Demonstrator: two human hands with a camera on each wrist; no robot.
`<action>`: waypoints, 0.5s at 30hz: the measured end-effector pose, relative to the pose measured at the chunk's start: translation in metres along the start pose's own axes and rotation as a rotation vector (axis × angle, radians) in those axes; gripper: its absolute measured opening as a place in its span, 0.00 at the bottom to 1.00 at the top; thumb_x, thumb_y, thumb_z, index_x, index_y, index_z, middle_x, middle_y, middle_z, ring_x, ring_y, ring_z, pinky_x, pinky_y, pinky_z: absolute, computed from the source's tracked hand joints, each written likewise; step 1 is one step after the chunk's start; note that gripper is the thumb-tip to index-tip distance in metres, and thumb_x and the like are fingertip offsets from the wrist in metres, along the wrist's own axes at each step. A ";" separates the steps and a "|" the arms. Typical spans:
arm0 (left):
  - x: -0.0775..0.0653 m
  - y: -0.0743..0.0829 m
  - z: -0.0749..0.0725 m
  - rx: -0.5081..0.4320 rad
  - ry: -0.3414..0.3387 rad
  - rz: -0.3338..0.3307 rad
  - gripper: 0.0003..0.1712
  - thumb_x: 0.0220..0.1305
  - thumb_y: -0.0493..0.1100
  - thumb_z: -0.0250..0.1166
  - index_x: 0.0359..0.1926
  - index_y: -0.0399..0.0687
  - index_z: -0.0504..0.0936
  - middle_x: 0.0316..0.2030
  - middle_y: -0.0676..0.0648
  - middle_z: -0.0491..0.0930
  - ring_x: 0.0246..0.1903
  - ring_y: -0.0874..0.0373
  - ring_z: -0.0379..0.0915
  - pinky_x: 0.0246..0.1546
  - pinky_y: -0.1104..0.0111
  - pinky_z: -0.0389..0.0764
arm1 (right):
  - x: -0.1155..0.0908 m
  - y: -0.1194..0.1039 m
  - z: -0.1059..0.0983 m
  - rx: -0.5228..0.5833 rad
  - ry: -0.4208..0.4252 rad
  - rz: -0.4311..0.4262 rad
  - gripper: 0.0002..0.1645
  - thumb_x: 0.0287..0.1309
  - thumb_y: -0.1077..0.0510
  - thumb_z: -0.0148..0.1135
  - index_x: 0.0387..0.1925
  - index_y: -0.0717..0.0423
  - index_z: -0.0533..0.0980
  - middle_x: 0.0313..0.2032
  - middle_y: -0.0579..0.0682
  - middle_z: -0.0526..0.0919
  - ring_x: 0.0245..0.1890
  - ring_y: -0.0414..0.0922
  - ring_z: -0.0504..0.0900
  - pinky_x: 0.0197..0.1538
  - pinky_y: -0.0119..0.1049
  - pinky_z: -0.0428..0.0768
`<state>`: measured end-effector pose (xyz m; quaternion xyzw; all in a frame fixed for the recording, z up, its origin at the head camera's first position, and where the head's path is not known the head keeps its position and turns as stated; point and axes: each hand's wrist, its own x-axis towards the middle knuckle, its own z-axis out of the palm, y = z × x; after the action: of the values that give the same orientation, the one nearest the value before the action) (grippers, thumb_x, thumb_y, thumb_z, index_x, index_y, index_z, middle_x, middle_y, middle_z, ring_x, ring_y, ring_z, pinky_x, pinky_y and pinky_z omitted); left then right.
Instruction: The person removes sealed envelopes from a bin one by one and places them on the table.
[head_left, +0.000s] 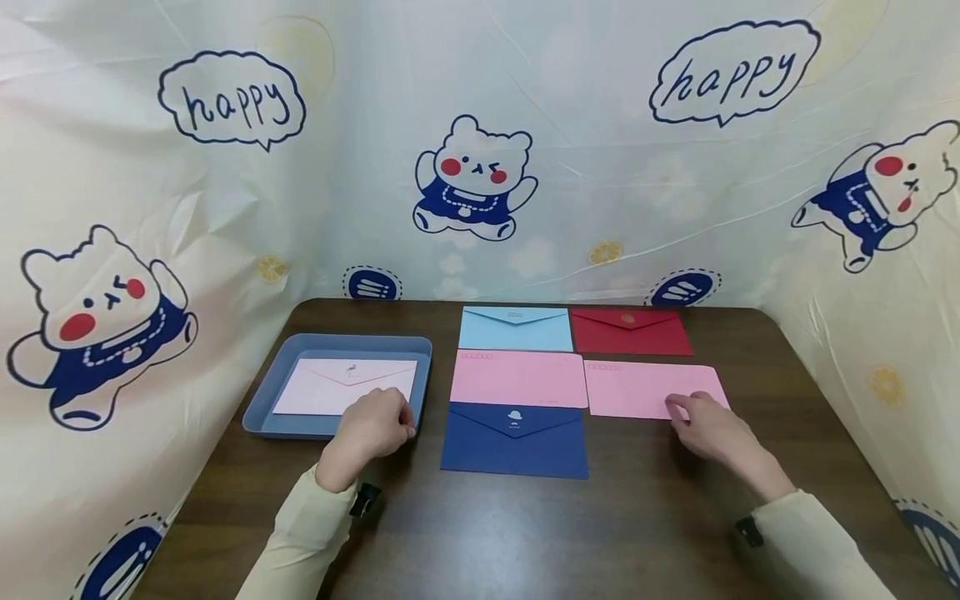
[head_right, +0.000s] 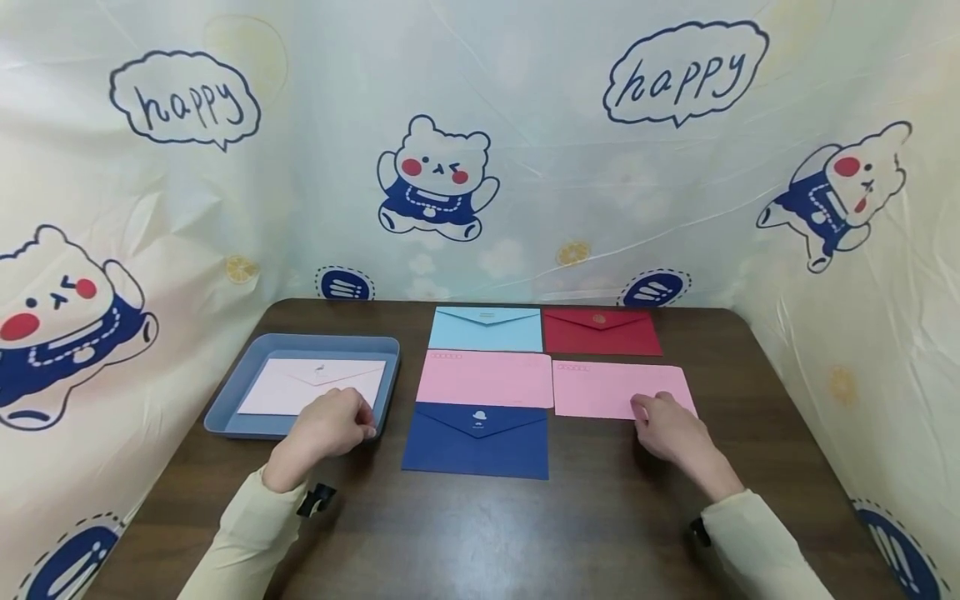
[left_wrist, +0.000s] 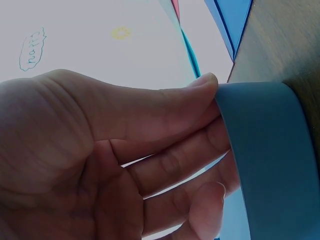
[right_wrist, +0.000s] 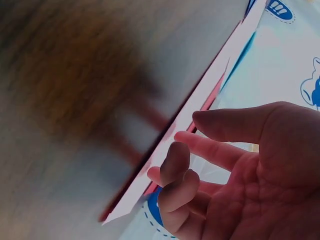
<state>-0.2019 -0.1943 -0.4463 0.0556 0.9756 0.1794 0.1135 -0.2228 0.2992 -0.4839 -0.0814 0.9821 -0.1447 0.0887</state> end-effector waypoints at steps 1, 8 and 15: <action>0.000 0.000 0.000 -0.001 -0.002 -0.002 0.07 0.62 0.36 0.74 0.28 0.47 0.87 0.23 0.51 0.78 0.25 0.53 0.73 0.27 0.60 0.77 | 0.000 0.000 0.001 0.001 0.004 -0.003 0.22 0.70 0.57 0.62 0.60 0.66 0.80 0.52 0.72 0.80 0.55 0.69 0.78 0.52 0.70 0.79; 0.000 -0.001 0.002 -0.001 -0.006 -0.007 0.07 0.61 0.36 0.75 0.27 0.47 0.87 0.22 0.51 0.78 0.24 0.53 0.73 0.26 0.61 0.77 | 0.002 0.000 0.005 -0.012 0.011 -0.021 0.21 0.67 0.59 0.63 0.58 0.65 0.80 0.50 0.71 0.80 0.52 0.67 0.80 0.48 0.69 0.80; -0.001 -0.001 0.001 0.008 0.003 0.001 0.07 0.62 0.35 0.74 0.27 0.47 0.87 0.22 0.50 0.78 0.24 0.53 0.73 0.26 0.60 0.76 | 0.005 -0.002 0.003 0.000 0.008 -0.013 0.22 0.69 0.59 0.62 0.59 0.67 0.80 0.51 0.71 0.80 0.52 0.68 0.79 0.51 0.69 0.79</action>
<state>-0.2003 -0.1952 -0.4470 0.0564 0.9764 0.1758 0.1118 -0.2270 0.2957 -0.4868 -0.0872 0.9819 -0.1456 0.0841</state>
